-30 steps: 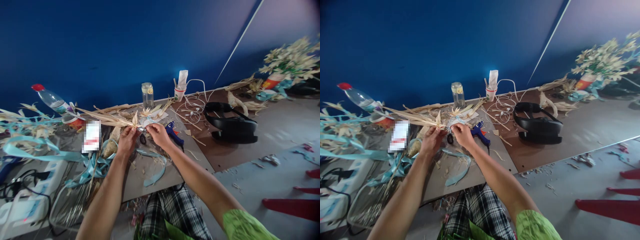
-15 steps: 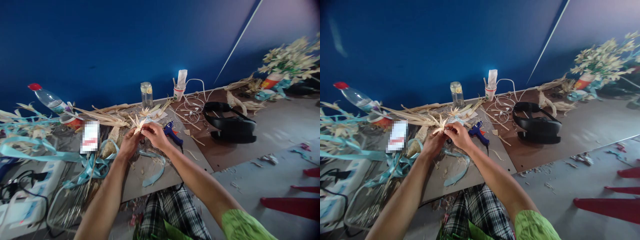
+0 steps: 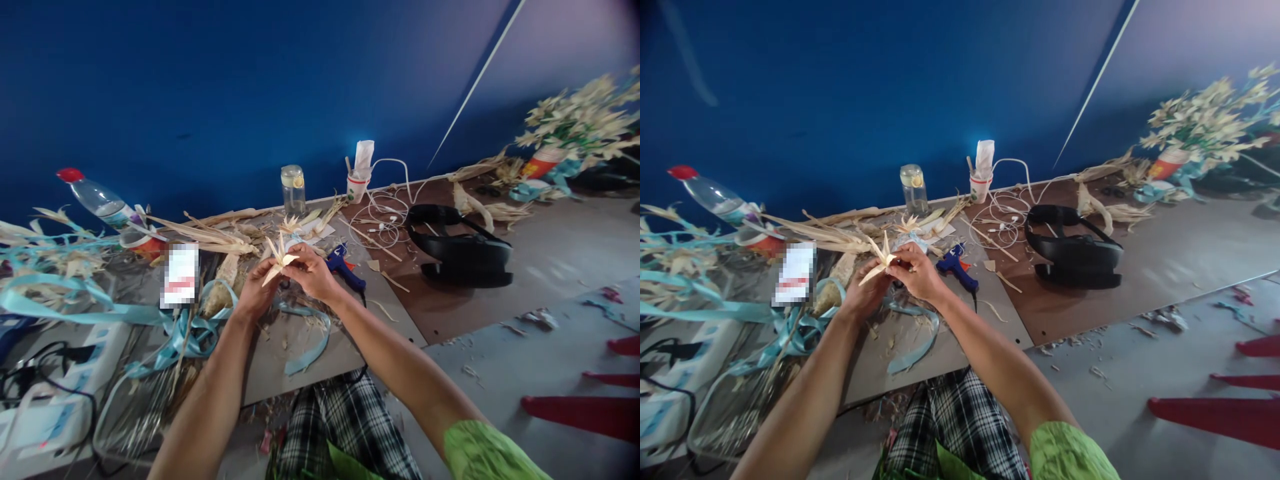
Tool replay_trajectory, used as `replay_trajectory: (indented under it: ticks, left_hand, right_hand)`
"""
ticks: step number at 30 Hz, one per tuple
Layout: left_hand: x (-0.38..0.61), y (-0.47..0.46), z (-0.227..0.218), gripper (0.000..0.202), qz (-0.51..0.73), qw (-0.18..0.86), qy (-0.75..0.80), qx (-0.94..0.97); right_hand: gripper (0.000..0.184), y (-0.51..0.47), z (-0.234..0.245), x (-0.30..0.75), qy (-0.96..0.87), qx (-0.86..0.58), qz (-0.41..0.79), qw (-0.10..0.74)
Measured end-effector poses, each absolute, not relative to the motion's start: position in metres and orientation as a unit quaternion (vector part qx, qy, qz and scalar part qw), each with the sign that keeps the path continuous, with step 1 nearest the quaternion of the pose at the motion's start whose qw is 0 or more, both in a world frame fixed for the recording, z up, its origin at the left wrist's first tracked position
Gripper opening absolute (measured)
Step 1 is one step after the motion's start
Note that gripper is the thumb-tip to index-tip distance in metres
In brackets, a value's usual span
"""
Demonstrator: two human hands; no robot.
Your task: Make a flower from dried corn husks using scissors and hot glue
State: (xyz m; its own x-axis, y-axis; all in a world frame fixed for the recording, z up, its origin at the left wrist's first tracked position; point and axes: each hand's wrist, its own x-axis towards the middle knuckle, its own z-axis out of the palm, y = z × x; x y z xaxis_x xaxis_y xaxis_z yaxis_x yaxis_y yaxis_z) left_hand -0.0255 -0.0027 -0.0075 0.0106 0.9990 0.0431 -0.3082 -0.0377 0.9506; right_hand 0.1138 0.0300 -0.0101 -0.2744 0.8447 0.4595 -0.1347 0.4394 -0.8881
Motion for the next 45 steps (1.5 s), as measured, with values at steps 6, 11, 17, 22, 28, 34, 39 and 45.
replay_trajectory:
  ticks: [6, 11, 17, 22, 28, 34, 39, 45]
  left_hand:
    - [-0.023, -0.003, -0.004, 0.025, 0.578, 0.573, 0.408, 0.413]
    - [-0.025, -0.001, -0.009, 0.025, 0.585, 0.590, 0.385, 0.402]
    - [-0.025, -0.002, -0.009, 0.022, 0.579, 0.611, 0.358, 0.403]
    - [-0.026, -0.001, -0.011, 0.022, 0.579, 0.624, 0.338, 0.402]
    - [-0.025, 0.000, -0.011, 0.023, 0.592, 0.617, 0.343, 0.389]
    - [-0.027, 0.002, -0.001, 0.025, 0.652, 0.589, 0.305, 0.367]
    - [-0.032, 0.006, 0.003, 0.025, 0.709, 0.536, 0.312, 0.336]
    - [-0.036, 0.009, 0.004, 0.025, 0.741, 0.496, 0.315, 0.325]
  right_hand:
    - [0.024, 0.027, -0.005, 0.116, -0.658, -0.265, 0.471, 0.524]
    - [0.021, 0.026, -0.001, 0.118, -0.662, -0.278, 0.466, 0.516]
    - [0.024, 0.027, 0.002, 0.120, -0.670, -0.291, 0.459, 0.507]
    - [0.027, 0.028, 0.002, 0.120, -0.674, -0.288, 0.445, 0.515]
    - [0.027, 0.027, -0.001, 0.118, -0.697, -0.266, 0.426, 0.513]
    - [0.027, 0.037, -0.005, 0.125, -0.609, -0.337, 0.476, 0.537]
    - [0.017, 0.050, -0.006, 0.137, -0.548, -0.435, 0.440, 0.562]
    - [0.019, 0.047, -0.001, 0.139, -0.537, -0.438, 0.445, 0.567]
